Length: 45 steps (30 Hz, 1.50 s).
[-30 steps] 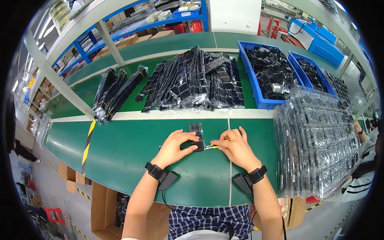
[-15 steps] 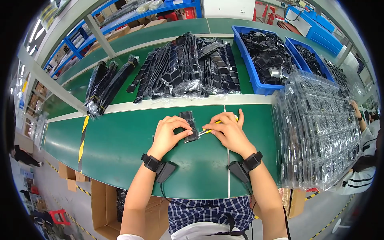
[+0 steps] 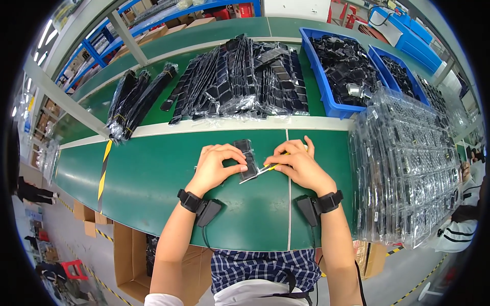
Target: The person uses a utility knife to cut a strip of watch screens into individual units, placing each detached piece onto the green work surface before starting on a new strip.
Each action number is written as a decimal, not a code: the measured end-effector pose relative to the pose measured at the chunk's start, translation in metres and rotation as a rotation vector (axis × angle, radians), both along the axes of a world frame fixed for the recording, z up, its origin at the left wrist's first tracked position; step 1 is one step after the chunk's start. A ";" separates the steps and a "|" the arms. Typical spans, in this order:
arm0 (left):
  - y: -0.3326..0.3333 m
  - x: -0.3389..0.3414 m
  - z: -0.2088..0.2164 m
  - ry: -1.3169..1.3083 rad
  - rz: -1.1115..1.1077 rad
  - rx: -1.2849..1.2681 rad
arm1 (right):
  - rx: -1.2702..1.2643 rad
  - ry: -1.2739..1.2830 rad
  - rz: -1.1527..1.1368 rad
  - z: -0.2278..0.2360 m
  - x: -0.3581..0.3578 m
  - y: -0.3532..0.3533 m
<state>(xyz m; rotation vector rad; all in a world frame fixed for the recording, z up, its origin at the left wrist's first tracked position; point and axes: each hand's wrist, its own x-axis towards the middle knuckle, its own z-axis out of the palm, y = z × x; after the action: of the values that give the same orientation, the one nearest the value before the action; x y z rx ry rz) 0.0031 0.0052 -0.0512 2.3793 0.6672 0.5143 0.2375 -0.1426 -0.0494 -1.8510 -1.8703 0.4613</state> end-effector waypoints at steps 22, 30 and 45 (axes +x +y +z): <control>0.021 -0.042 0.026 -0.010 0.064 0.030 | 0.152 0.096 -0.246 0.011 0.034 -0.027; 0.005 -0.013 0.021 -0.063 -0.176 0.121 | 0.249 0.103 -0.272 0.009 0.032 -0.021; 0.007 0.002 0.020 0.146 -0.140 0.164 | 0.215 0.125 -0.283 0.009 0.032 -0.021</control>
<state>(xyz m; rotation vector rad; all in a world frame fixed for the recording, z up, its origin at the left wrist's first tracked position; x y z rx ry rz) 0.0049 0.0121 -0.0313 2.6145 0.5335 0.3494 0.2696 -0.1636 -0.0408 -1.8562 -1.4840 0.2601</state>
